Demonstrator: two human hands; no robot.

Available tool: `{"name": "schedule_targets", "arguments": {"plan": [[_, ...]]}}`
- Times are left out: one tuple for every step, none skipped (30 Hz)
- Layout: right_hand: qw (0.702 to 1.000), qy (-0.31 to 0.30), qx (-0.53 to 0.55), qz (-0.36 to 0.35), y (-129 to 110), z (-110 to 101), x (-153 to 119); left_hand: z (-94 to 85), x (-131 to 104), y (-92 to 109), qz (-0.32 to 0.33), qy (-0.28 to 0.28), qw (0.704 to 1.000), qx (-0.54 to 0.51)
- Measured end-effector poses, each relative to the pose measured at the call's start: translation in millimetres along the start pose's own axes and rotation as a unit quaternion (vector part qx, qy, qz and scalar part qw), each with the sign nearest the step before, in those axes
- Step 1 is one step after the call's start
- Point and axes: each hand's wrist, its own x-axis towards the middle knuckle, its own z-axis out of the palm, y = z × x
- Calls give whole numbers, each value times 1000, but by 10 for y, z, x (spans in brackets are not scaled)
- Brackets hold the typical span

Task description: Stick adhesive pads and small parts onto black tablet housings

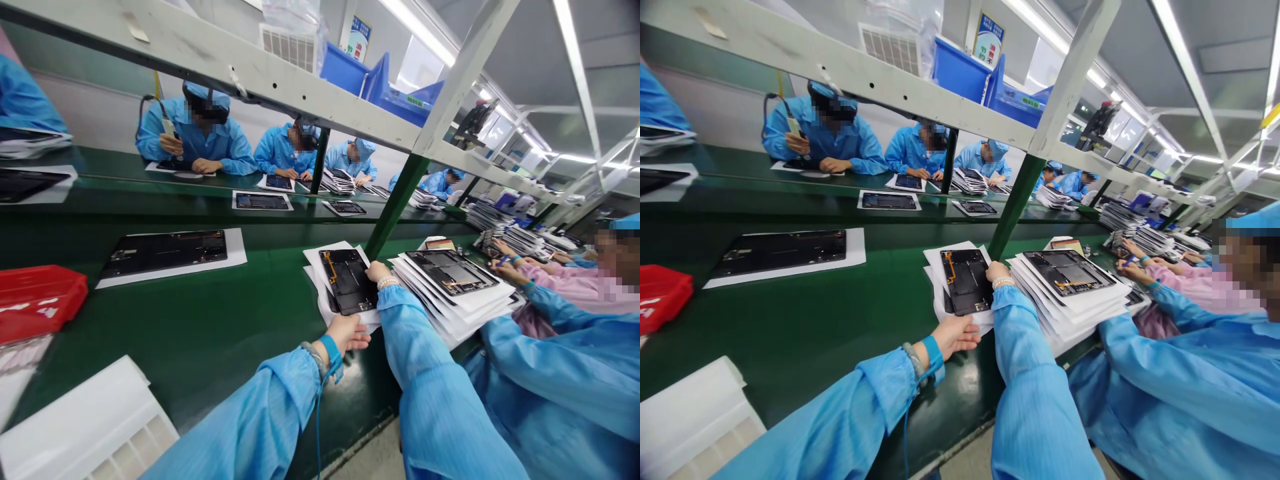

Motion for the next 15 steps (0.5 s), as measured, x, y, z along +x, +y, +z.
{"name": "schedule_targets", "arguments": {"plan": [[1000,-5,18,1,-8,-17,-7,26,12,-3,-2,10,1000,1],[999,-10,38,1,-15,-37,-15,47,21,-5,-4,19,1000,2],[998,-17,59,2,-21,-59,-25,60,25,-7,-6,27,1000,4],[996,-24,83,2,-24,-83,-37,64,24,-10,-7,35,999,5],[994,-30,109,2,-24,-107,-52,59,18,-12,-7,42,999,5],[990,-34,136,2,-22,-130,-71,46,6,-15,-6,48,999,6],[986,-37,165,1,-18,-152,-93,29,-10,-18,-6,53,999,8],[980,-39,195,1,-12,-171,-119,10,-27,-21,-5,58,998,10],[974,-39,224,0,-7,-187,-147,-8,-43,-23,-5,62,998,13],[966,-39,254,-2,-3,-201,-178,-20,-55,-23,-5,65,998,17],[958,-38,283,-4,-3,-212,-209,-25,-61,-20,-6,67,997,22],[950,-38,311,-7,-7,-222,-239,-23,-59,-13,-7,70,997,27],[940,-38,338,-11,-14,-230,-270,-15,-51,-3,-7,72,997,34],[930,-39,364,-15,-24,-237,-300,-3,-38,11,-8,73,996,41],[920,-41,389,-19,-34,-243,-331,10,-24,28,-8,75,996,49]]}}
